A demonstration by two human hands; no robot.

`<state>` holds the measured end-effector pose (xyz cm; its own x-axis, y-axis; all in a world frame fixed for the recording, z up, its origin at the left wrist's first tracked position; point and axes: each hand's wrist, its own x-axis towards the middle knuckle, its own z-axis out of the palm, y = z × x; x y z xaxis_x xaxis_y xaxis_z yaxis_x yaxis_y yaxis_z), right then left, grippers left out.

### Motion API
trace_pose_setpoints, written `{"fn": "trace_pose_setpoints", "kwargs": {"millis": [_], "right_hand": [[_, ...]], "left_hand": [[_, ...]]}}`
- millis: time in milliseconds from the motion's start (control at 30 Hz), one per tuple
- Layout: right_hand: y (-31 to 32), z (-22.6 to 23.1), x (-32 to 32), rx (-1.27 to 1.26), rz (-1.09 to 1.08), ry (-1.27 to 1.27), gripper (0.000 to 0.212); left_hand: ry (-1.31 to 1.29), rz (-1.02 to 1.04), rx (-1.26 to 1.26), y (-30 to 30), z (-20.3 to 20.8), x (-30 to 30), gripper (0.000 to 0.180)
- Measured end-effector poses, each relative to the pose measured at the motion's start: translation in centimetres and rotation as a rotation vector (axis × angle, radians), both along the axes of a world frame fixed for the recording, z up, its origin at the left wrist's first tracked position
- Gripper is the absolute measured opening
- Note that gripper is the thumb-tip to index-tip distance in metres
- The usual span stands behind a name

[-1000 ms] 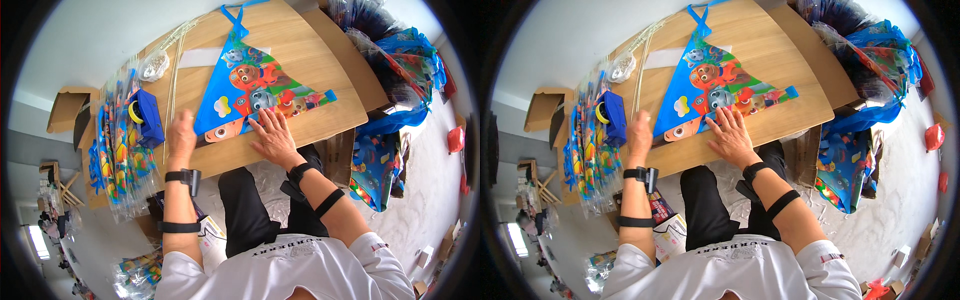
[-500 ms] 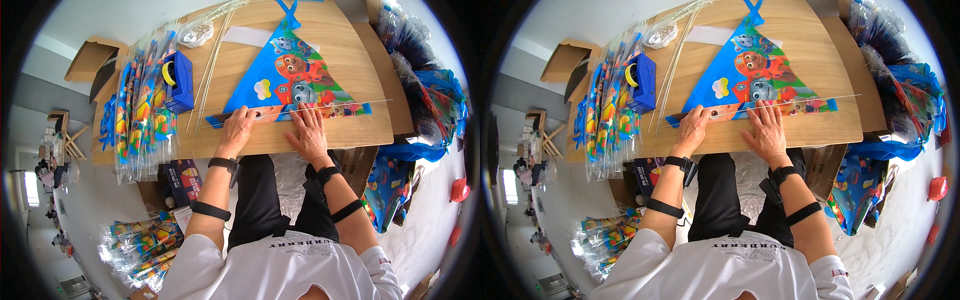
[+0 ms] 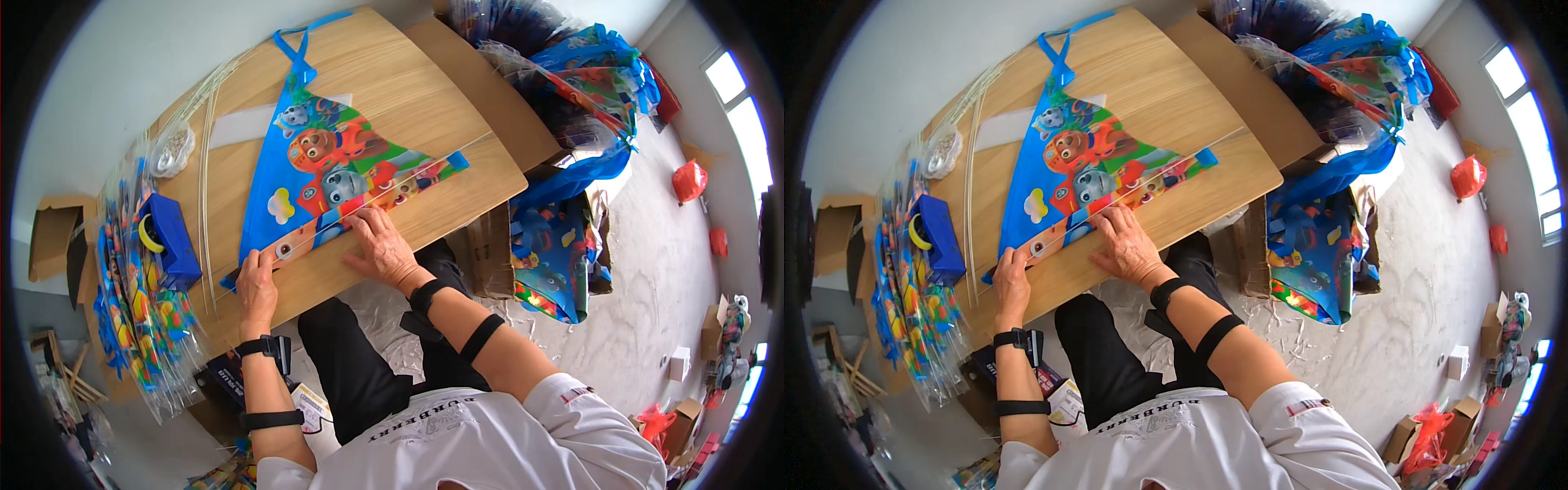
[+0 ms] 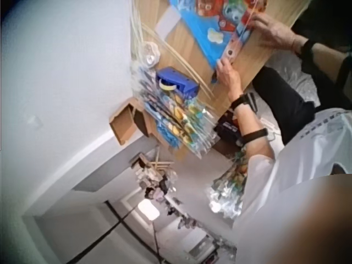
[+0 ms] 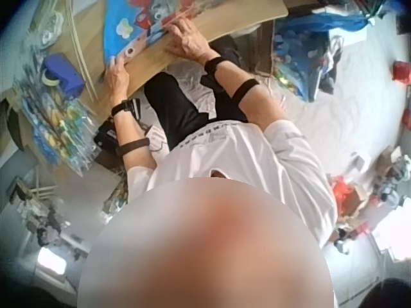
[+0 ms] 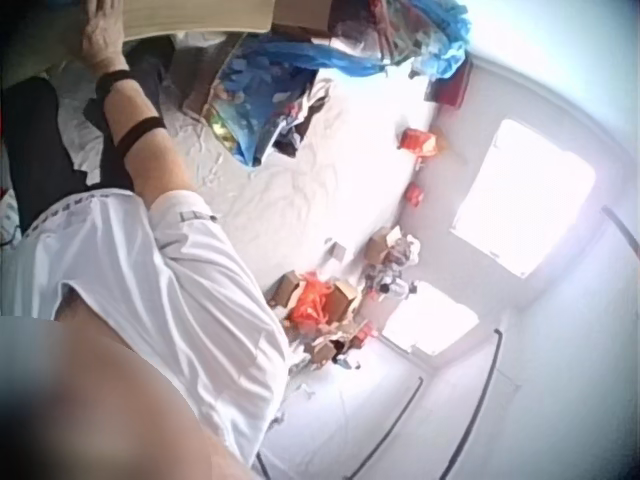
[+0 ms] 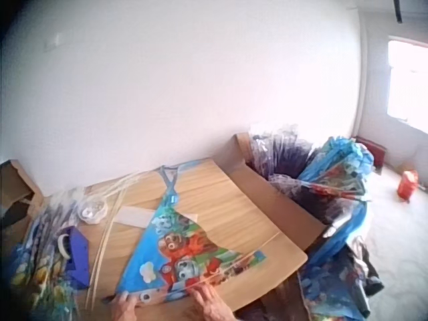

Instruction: The person is assembling and packing decorative triangular banners (pennants) into clear plastic sleeves.

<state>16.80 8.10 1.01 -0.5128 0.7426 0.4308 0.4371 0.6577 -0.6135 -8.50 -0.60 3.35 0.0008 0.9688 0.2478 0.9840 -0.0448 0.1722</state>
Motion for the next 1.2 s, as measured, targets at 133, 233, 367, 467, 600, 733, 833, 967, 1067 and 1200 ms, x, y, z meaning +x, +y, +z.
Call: {"fn": "trace_pose_setpoints", "kwargs": {"millis": [133, 233, 367, 467, 600, 733, 833, 967, 1067, 1200], "right_hand": [[-0.1, -0.1, 0.2, 0.013, -0.042, -0.023, 0.078], [-0.2, 0.1, 0.0, 0.042, -0.055, -0.088, 0.083], [-0.5, 0.2, 0.0, 0.038, -0.061, -0.099, 0.083], [-0.3, 0.0, 0.3, 0.032, -0.064, -0.102, 0.081], [-0.4, 0.0, 0.0, 0.062, -0.043, -0.106, 0.073], [-0.2, 0.0, 0.1, 0.086, -0.070, -0.162, 0.064], [-0.2, 0.2, -0.1, 0.165, -0.090, -0.185, 0.060], [-0.2, -0.4, -0.9, 0.233, -0.080, -0.174, 0.060], [-0.1, -0.7, -0.7, 0.213, -0.087, -0.175, 0.056], [-0.1, 0.1, -0.3, 0.230, -0.085, -0.235, 0.056]], "left_hand": [[-0.015, -0.007, 0.011, 0.1, -0.1, 0.1, 0.016], [-0.018, -0.010, 0.012, 0.0, 0.0, 0.0, 0.013], [-0.030, 0.001, 0.012, -0.1, -0.2, -0.2, 0.009], [-0.044, -0.017, 0.021, 0.2, -0.5, 0.0, 0.005], [-0.015, -0.010, 0.019, 0.0, 0.0, -0.3, 0.003], [-0.031, -0.022, 0.021, 0.4, 0.0, 0.1, 0.003], [-0.065, 0.006, 0.000, 0.3, 0.2, 0.1, 0.003], [-0.116, 0.047, 0.015, -0.2, 0.1, -0.6, 0.012], [-0.201, 0.086, 0.044, 0.4, -0.7, -0.4, 0.012], [-0.205, 0.118, 0.109, 0.4, -0.7, 0.1, 0.010]]}}
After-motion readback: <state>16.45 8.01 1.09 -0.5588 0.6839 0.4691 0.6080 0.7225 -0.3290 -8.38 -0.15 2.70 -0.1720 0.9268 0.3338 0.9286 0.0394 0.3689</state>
